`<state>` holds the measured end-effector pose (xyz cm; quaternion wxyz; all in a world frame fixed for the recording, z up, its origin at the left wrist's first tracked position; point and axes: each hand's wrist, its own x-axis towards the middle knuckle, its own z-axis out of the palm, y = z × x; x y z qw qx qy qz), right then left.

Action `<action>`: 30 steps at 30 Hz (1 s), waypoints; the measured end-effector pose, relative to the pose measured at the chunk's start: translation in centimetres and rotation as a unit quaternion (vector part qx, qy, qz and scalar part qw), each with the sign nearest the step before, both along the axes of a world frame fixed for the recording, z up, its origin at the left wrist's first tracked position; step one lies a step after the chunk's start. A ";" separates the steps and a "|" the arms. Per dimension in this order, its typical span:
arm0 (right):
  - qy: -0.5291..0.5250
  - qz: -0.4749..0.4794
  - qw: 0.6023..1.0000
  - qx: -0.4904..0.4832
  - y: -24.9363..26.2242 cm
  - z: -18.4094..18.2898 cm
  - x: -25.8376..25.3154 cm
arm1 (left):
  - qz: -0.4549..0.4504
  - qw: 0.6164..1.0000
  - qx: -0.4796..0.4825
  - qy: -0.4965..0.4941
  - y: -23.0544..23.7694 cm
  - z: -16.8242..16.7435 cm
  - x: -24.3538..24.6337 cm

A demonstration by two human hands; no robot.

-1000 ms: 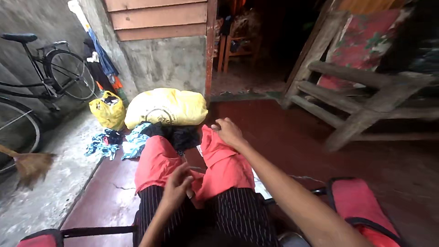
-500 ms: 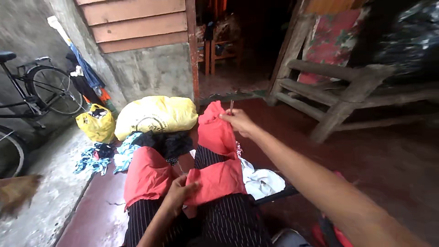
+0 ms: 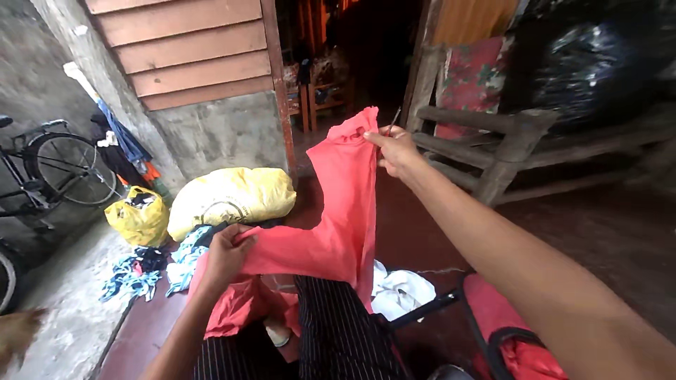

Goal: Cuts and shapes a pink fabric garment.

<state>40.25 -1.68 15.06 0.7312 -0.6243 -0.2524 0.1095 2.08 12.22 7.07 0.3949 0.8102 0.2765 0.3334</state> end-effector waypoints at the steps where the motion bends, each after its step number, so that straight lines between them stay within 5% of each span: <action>1: 0.007 -0.003 1.000 0.017 -0.2 0.5 0.5 | 0.020 1.000 0.004 0.005 0.7 0.3 0.4; 14: -0.006 -0.052 0.995 0.088 -5.0 7.1 4.9 | 0.112 0.981 0.152 0.050 9.3 9.0 7.7; 30: 0.001 0.026 0.986 0.168 -5.2 8.0 6.4 | 0.094 0.989 0.118 0.005 11.1 15.9 7.0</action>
